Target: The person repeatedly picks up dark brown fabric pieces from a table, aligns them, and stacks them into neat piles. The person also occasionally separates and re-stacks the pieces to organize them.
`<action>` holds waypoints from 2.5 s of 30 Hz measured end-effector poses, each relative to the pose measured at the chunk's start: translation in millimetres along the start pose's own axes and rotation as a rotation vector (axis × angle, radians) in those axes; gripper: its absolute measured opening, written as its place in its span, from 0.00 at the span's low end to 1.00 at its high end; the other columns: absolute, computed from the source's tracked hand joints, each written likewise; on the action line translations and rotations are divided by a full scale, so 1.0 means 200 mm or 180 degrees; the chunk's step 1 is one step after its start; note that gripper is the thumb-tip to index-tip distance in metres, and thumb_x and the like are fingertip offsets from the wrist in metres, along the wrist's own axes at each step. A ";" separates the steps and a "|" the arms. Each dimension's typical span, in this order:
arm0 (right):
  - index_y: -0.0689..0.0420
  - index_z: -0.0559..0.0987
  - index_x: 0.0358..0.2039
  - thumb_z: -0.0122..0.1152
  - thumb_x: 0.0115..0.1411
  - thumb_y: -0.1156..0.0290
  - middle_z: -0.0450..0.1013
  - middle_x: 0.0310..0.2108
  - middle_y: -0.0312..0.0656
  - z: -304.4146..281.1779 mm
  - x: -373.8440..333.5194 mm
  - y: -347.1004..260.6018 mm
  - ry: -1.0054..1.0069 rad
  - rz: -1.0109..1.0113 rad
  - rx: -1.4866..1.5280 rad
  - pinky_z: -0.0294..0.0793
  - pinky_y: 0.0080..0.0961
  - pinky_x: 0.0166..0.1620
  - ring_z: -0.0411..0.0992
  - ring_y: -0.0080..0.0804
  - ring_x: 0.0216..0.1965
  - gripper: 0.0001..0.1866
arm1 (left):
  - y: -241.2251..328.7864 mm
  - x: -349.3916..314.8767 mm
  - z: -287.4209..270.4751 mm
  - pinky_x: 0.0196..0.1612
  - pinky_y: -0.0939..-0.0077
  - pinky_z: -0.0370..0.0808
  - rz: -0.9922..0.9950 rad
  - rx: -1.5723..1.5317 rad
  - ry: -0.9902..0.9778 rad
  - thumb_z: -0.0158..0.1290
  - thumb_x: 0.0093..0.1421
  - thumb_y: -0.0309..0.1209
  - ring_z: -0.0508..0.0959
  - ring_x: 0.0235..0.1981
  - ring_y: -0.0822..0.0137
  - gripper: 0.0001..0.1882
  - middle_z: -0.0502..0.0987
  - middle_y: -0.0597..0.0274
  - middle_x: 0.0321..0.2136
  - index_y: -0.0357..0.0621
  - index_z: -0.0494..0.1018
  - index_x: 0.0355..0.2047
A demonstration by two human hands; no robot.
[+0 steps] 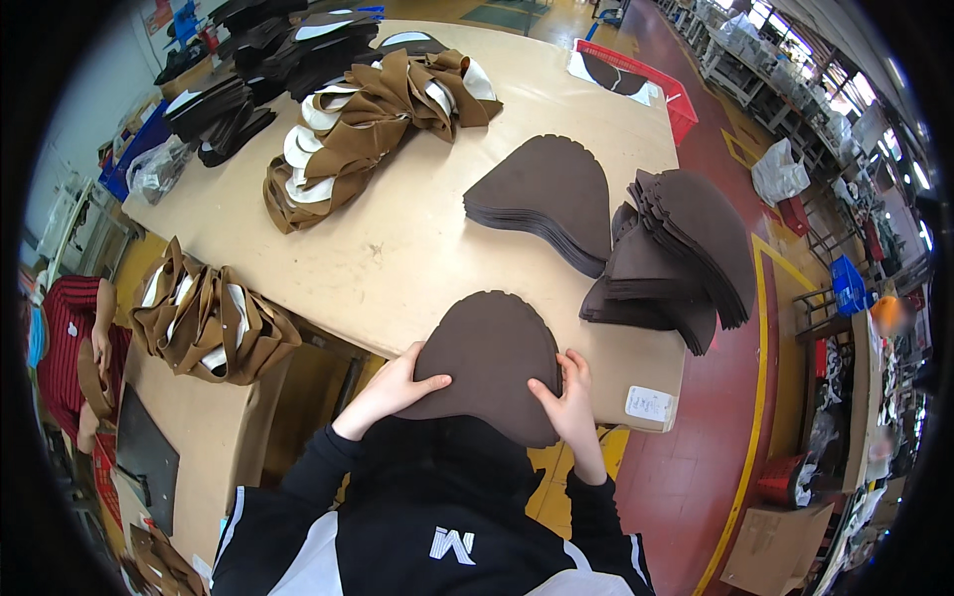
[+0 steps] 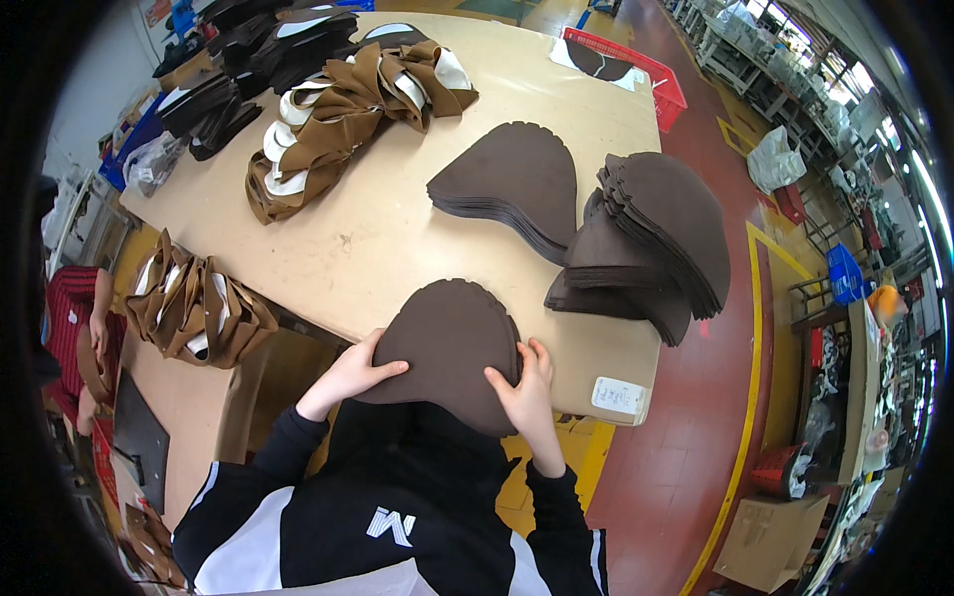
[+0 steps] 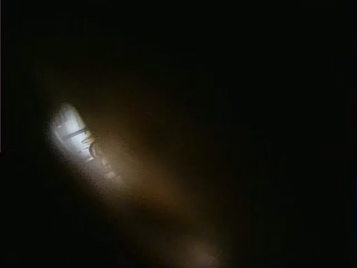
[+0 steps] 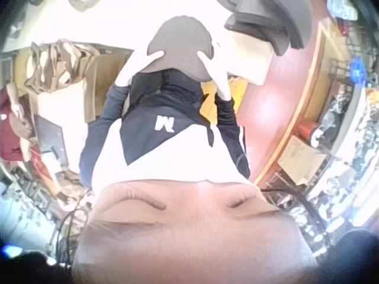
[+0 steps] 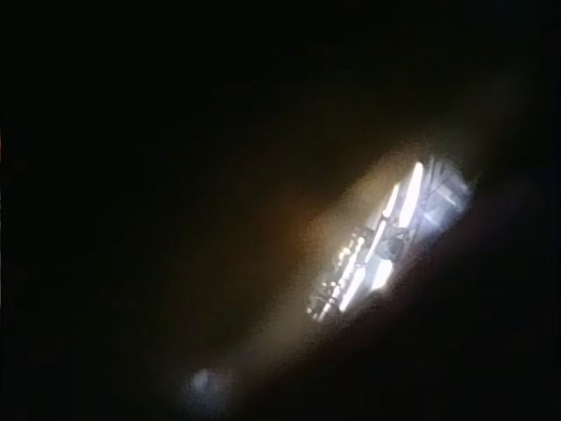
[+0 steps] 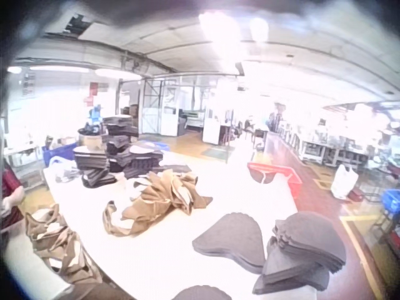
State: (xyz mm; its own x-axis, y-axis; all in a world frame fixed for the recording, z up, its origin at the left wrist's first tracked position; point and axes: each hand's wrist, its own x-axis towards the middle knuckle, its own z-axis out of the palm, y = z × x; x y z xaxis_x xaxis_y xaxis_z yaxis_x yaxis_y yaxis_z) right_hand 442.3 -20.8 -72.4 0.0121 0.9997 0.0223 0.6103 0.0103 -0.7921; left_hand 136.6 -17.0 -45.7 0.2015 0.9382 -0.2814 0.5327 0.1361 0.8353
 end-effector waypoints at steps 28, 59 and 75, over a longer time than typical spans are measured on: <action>0.62 0.60 0.69 0.75 0.54 0.71 0.64 0.62 0.51 -0.05 0.25 -0.14 0.0271 -0.0727 0.1416 0.60 0.35 0.68 0.63 0.40 0.65 0.46 | 0.08 0.30 0.00 0.68 0.66 0.63 0.1366 -0.1211 0.0728 0.70 0.53 0.27 0.68 0.65 0.59 0.47 0.70 0.49 0.60 0.38 0.57 0.69; 0.58 0.52 0.72 0.82 0.42 0.74 0.63 0.63 0.51 0.02 0.17 -0.32 0.0706 -0.1306 0.1277 0.61 0.40 0.67 0.64 0.43 0.63 0.61 | 0.39 0.26 -0.15 0.70 0.55 0.58 0.2483 -0.0291 0.0646 0.61 0.59 0.55 0.65 0.67 0.51 0.41 0.68 0.52 0.66 0.42 0.67 0.66; 0.63 0.78 0.45 0.68 0.51 0.83 0.80 0.41 0.46 0.18 0.05 0.05 0.1069 -0.1291 0.1203 0.77 0.30 0.49 0.79 0.37 0.42 0.19 | 0.16 0.19 -0.01 0.67 0.58 0.63 0.2720 -0.1141 0.0901 0.58 0.61 0.50 0.76 0.59 0.56 0.36 0.79 0.53 0.54 0.40 0.68 0.63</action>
State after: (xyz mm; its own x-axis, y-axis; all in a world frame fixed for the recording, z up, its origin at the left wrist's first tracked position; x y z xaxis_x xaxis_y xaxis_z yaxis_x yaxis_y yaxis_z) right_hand 419.4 -9.9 -102.4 0.1236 0.8537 0.5060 0.2985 0.4543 -0.8394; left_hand 158.8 24.5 -28.7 0.1741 0.8012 0.5726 0.0067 -0.5824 0.8129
